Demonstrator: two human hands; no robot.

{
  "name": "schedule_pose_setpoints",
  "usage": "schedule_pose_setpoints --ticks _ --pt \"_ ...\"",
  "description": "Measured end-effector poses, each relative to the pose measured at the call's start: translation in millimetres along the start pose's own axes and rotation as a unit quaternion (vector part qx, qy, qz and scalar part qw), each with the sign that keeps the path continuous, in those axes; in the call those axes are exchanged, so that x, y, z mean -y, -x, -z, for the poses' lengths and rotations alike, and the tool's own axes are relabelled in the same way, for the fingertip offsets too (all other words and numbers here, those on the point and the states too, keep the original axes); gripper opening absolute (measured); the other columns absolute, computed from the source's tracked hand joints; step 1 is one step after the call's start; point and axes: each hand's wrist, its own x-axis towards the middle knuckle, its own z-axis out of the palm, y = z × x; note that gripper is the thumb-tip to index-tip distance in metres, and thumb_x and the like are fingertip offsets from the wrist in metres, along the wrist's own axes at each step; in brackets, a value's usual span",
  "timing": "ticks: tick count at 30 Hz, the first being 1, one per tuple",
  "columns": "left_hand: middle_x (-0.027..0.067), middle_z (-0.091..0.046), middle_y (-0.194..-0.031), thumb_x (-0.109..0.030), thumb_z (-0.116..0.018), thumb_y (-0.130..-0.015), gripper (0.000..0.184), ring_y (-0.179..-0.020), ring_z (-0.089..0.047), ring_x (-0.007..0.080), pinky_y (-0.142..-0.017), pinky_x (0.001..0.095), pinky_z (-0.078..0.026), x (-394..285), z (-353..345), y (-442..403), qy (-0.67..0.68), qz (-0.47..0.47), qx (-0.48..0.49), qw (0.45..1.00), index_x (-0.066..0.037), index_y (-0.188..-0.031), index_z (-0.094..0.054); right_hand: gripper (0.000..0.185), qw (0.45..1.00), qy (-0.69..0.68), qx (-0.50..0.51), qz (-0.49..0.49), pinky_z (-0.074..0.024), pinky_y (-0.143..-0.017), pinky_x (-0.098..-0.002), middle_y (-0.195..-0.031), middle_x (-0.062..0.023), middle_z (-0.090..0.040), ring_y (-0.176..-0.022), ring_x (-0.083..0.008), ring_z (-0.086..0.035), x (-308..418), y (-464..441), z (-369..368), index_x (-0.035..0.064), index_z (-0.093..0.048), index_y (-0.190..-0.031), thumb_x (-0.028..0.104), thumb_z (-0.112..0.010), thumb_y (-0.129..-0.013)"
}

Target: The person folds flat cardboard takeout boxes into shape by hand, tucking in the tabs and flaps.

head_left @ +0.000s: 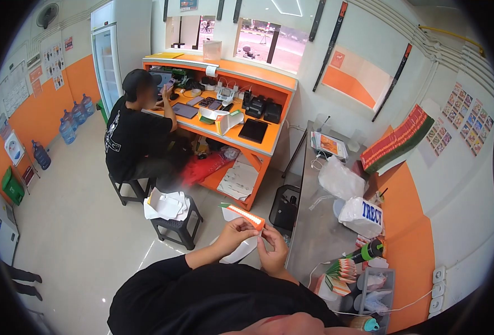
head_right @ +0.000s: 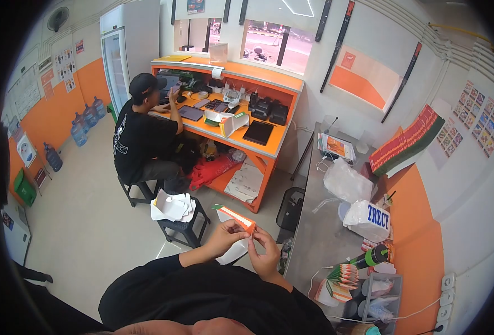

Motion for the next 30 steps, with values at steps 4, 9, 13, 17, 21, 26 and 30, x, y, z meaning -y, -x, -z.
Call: schedule_pose_setpoints --ticks 4,9,13,17,21,26,30 --pt "0.0068 -0.071 -0.098 -0.005 -0.072 -0.088 0.014 -0.092 -0.066 0.0122 -0.086 0.0283 -0.052 5 1 1 -0.022 -0.017 0.001 1.000 0.000 -0.101 -0.068 0.027 0.998 -0.056 -0.006 -0.028 -0.0561 -0.092 -0.0347 -0.120 -0.0198 -0.063 -0.108 -0.0256 -0.066 -2 0 0 -0.0036 -0.061 -0.107 -0.006 -0.071 -0.082" --pt "0.0065 -0.071 -0.097 -0.005 -0.072 -0.088 0.010 -0.092 -0.066 0.0125 -0.087 0.0284 -0.052 8 3 5 -0.046 -0.019 -0.009 0.999 0.000 -0.096 -0.069 0.024 0.995 -0.093 0.017 -0.045 -0.0532 -0.096 -0.0331 -0.125 -0.0179 -0.059 -0.111 -0.0221 -0.064 -5 1 4 -0.0051 -0.060 -0.109 -0.007 -0.067 -0.087" --pt "0.0061 -0.071 -0.097 -0.004 -0.072 -0.087 0.010 -0.092 -0.066 0.0121 -0.087 0.0285 -0.052 13 3 5 -0.056 -0.035 -0.021 0.998 -0.001 -0.096 -0.070 0.024 0.993 -0.102 0.034 -0.045 -0.0526 -0.097 -0.0341 -0.126 -0.0176 -0.058 -0.115 -0.0235 -0.062 -1 -1 5 -0.0045 -0.060 -0.111 -0.006 -0.065 -0.088" --pt "0.0066 -0.071 -0.097 -0.003 -0.072 -0.087 0.009 -0.093 -0.066 0.0120 -0.087 0.0271 -0.053 13 4 6 -0.075 -0.036 -0.021 0.996 0.000 -0.096 -0.070 0.026 0.981 -0.163 0.008 -0.104 -0.0517 -0.098 -0.0348 -0.126 -0.0181 -0.058 -0.117 -0.0249 -0.060 0 2 2 -0.0048 -0.058 -0.116 -0.007 -0.060 -0.090" --pt "0.0056 -0.071 -0.097 -0.004 -0.073 -0.086 0.012 -0.091 -0.066 0.0116 -0.086 0.0281 -0.052 12 0 8 -0.071 -0.038 -0.021 0.996 -0.002 -0.098 -0.070 0.028 0.986 -0.145 0.025 -0.083 -0.0507 -0.099 -0.0348 -0.127 -0.0180 -0.058 -0.119 -0.0250 -0.059 -1 2 5 -0.0053 -0.057 -0.119 -0.007 -0.056 -0.091" --pt "0.0050 -0.071 -0.097 -0.003 -0.074 -0.086 0.016 -0.091 -0.066 0.0110 -0.085 0.0279 -0.052 11 -2 11 -0.066 -0.030 -0.031 0.997 -0.002 -0.101 -0.070 0.026 0.988 -0.134 0.028 -0.068 -0.0502 -0.100 -0.0348 -0.128 -0.0186 -0.058 -0.118 -0.0251 -0.060 -3 5 4 -0.0054 -0.057 -0.117 -0.007 -0.055 -0.091" --pt "0.0051 -0.071 -0.098 -0.004 -0.074 -0.085 0.017 -0.090 -0.065 0.0107 -0.085 0.0275 -0.052 7 -2 13 -0.080 -0.030 -0.034 0.996 -0.002 -0.102 -0.070 0.024 0.987 -0.146 0.024 -0.065 -0.0499 -0.100 -0.0345 -0.128 -0.0183 -0.057 -0.119 -0.0252 -0.059 -1 4 3 -0.0054 -0.057 -0.116 -0.007 -0.056 -0.092"
